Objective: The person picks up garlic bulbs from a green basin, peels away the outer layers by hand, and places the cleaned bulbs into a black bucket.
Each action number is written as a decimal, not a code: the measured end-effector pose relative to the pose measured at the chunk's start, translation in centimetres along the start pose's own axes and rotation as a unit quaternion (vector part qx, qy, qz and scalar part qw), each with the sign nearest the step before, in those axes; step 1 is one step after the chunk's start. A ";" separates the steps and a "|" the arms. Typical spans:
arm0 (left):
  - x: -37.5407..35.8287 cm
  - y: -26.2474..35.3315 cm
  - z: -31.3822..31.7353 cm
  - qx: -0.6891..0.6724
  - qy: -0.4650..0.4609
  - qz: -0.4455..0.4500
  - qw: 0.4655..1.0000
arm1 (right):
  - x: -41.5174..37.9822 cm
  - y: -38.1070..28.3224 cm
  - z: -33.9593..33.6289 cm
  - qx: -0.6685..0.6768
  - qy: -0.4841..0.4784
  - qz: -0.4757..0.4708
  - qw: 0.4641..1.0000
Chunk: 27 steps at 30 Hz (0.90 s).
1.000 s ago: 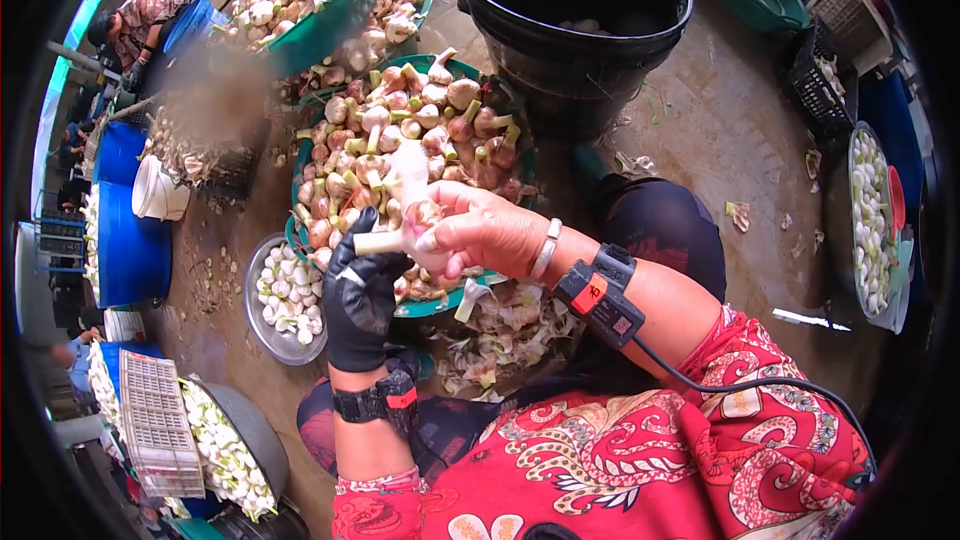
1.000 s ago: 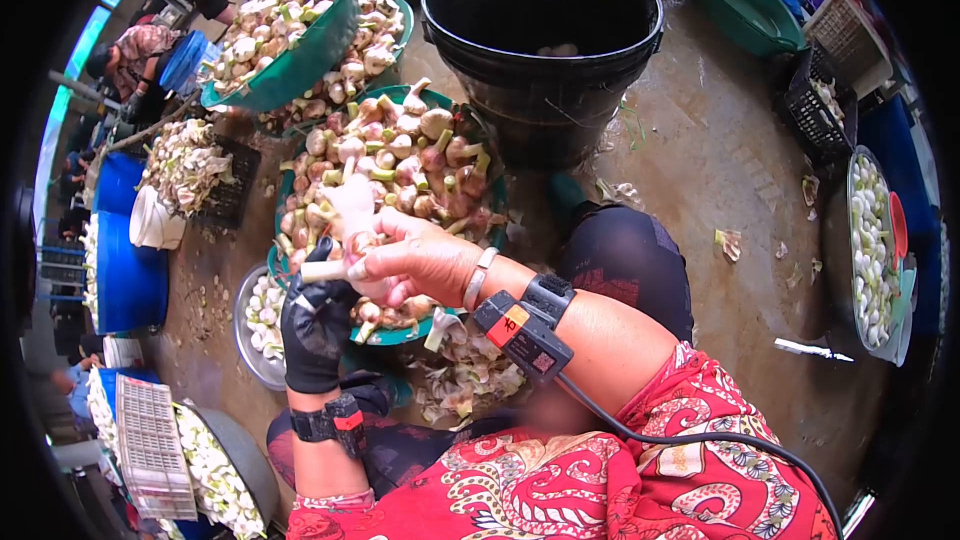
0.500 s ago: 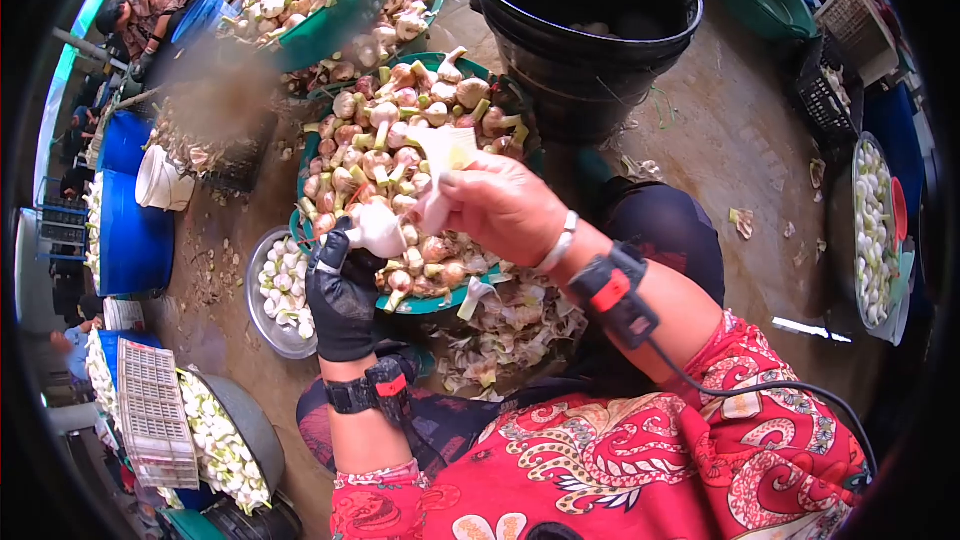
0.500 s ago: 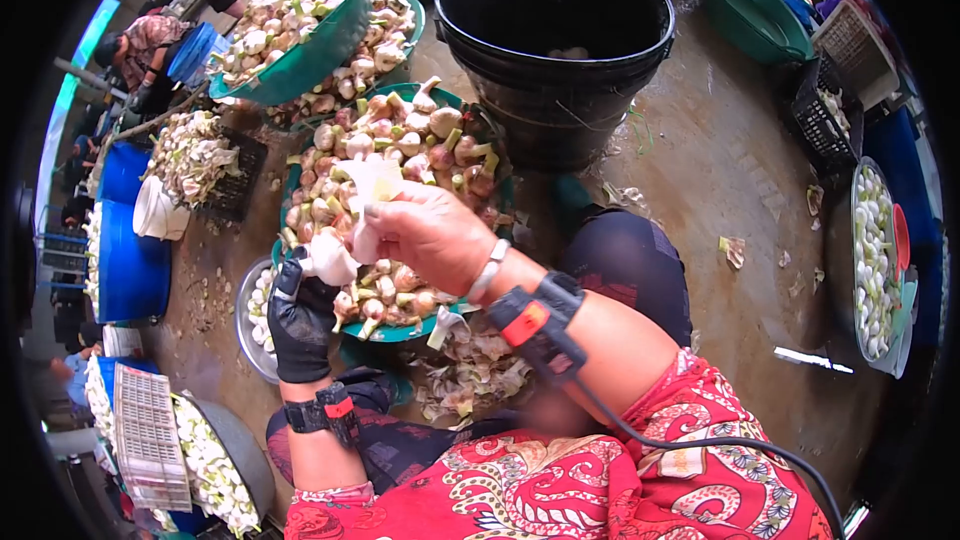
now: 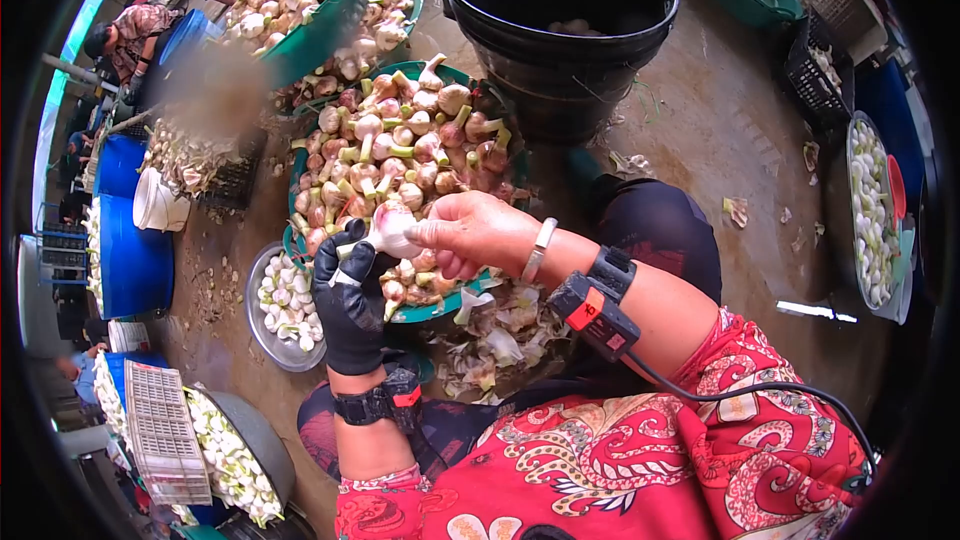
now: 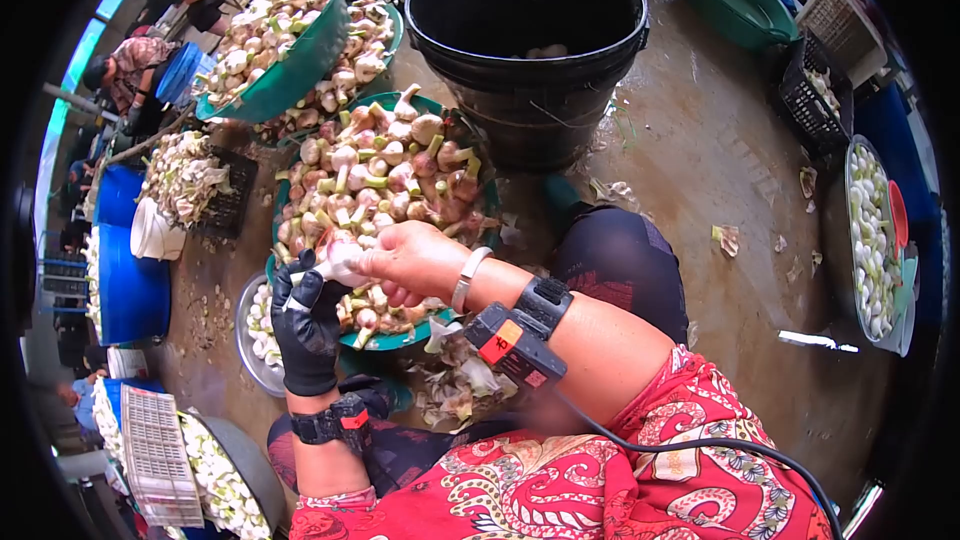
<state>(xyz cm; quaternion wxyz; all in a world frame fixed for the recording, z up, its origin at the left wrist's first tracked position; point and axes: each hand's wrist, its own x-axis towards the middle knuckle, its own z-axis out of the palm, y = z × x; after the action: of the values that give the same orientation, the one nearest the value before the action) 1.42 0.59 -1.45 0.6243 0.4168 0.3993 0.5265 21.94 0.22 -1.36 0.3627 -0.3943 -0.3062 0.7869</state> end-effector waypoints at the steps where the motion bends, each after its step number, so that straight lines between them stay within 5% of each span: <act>1: 0.0 -0.1 -0.2 0.001 -0.001 -0.002 1.000 | 0.1 0.1 0.0 0.002 0.001 0.001 1.000; 3: 0.1 -0.1 -0.4 -0.068 0.008 -0.055 0.996 | -0.1 -0.1 0.4 -0.018 0.026 -0.101 0.994; 5: 0.8 -0.1 -1.9 -0.302 0.036 -0.127 0.944 | -0.7 -1.4 -0.1 -0.016 0.064 -0.153 0.986; 8: 1.1 0.4 -3.8 -0.300 0.032 -0.114 0.947 | -1.3 -3.0 -2.0 0.047 0.145 -0.211 0.966; 9: 1.2 -0.2 -4.3 -0.291 0.013 -0.124 0.949 | -1.3 -2.9 -1.9 0.046 0.144 -0.212 0.966; 11: 1.6 -0.8 -4.3 -0.282 -0.005 -0.141 0.949 | -1.6 -2.0 -1.7 -0.189 0.026 -0.057 0.980; 12: 2.2 -0.9 -3.4 -0.048 -0.024 -0.038 0.998 | -1.8 -1.4 -1.4 -0.327 -0.034 -0.027 0.944; 13: 2.8 -1.1 -2.6 0.188 -0.045 0.064 0.979 | -1.9 -1.0 -1.0 -0.507 -0.090 -0.051 0.855; 15: 5.0 3.0 0.9 -0.007 -0.100 0.020 0.995 | -0.7 2.5 -0.7 -0.694 -0.170 -0.061 0.696; 17: 5.4 7.7 6.0 -0.267 -0.167 -0.105 0.943 | -0.3 4.2 -0.5 -0.704 -0.234 0.012 0.670; 19: 6.6 5.3 5.7 -0.008 -0.202 0.045 0.978 | -1.2 2.9 -0.4 -0.710 -0.210 0.016 0.671; 20: 7.3 2.9 4.0 0.285 -0.234 0.145 0.918 | -1.5 2.2 -0.8 -0.700 -0.196 -0.019 0.687; 21: 8.3 0.3 0.8 0.581 -0.273 0.291 0.710 | -1.7 1.6 -1.4 -0.685 -0.182 -0.054 0.703; 22: 5.1 -8.6 -2.8 0.535 -0.154 0.002 0.831 | -1.8 0.7 -2.6 -0.653 -0.116 -0.129 0.737; 25: 2.0 -14.8 -6.5 0.767 -0.215 -0.018 0.604 | -1.1 1.2 -3.9 -0.620 0.134 -0.200 0.747; 27: 0.5 -16.7 -8.1 0.777 -0.178 -0.028 0.604 | -1.4 1.1 -4.1 -0.617 0.158 -0.205 0.744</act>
<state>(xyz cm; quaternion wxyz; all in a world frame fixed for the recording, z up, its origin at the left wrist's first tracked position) -0.65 0.23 -19.88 0.1390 0.8190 0.5504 -0.0838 25.60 -0.71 -3.75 0.2358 -0.5782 -0.7366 0.2599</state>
